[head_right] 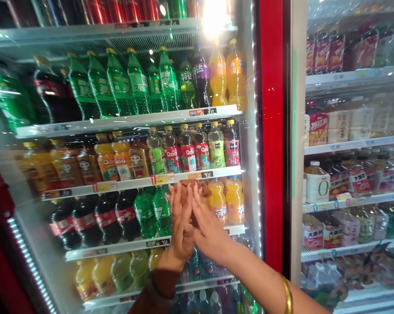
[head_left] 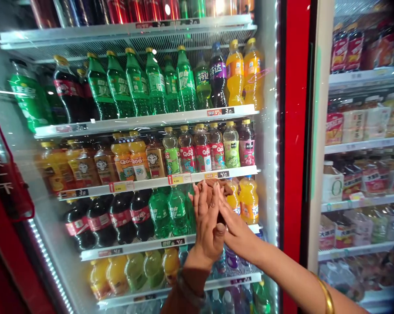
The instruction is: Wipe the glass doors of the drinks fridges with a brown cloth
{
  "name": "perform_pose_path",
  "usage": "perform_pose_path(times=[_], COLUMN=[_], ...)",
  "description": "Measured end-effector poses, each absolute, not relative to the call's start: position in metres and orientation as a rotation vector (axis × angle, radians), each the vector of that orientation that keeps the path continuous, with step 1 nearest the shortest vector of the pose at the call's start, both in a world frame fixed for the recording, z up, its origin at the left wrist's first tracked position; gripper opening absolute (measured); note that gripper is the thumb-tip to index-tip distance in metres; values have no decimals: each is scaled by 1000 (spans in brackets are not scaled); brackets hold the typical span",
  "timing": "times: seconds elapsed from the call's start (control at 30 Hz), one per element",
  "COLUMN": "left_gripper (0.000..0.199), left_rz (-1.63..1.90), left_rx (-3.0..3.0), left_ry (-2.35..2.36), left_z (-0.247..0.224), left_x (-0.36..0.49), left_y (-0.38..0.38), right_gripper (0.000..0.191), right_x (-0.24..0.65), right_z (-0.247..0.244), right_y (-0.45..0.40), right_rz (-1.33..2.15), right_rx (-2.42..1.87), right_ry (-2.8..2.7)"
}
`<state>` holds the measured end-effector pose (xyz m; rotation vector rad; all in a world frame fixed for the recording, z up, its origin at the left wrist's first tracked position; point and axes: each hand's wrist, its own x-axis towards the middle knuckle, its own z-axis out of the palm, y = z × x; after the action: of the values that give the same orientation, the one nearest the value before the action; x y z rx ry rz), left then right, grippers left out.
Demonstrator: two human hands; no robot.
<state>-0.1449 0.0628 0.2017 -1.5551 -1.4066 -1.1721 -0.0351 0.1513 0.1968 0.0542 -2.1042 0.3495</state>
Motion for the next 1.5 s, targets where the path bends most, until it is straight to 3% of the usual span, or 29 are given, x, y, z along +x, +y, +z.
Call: perform_pose_path(times=[0.13, 0.23, 0.4, 0.6, 0.7, 0.83, 0.97, 1.17, 1.33, 1.5], left_gripper=[61, 46, 36, 25, 41, 35, 55, 56, 87, 78], left_rz=[-1063, -952, -987, -1047, -1032, -1065, -1215, -961, -1304, -1081], left_rx=[-1352, -1238, -1115, -1105, -1128, -1041, -741, -1300, -1089, -1296], left_ry=[-1387, -1357, -1310, -1358, -1303, -1318, -1419, -1268, -1253, -1251], left_z=[201, 205, 224, 214, 218, 235, 216, 200, 232, 205], left_x=[-167, -181, -194, -188, -189, -199, -195, -187, -189, -187], left_y=[65, 70, 53, 51, 58, 50, 44, 58, 61, 56], right_gripper=[53, 49, 63, 72, 73, 80, 82, 77, 78, 75], right_x=[-24, -33, -76, -92, -89, -88, -88, -87, -91, -107], right_z=[226, 248, 251, 228, 226, 227, 226, 226, 222, 192], right_y=[163, 177, 182, 178, 179, 179, 178, 181, 176, 162], right_rz=[420, 144, -321, -444, -425, -384, -366, -383, -357, -289], right_rx=[127, -77, -213, -260, -255, -251, -268, -252, -270, -390], right_ry=[-1973, -1686, -1744, -1734, -1758, -1763, -1774, -1749, -1746, -1666])
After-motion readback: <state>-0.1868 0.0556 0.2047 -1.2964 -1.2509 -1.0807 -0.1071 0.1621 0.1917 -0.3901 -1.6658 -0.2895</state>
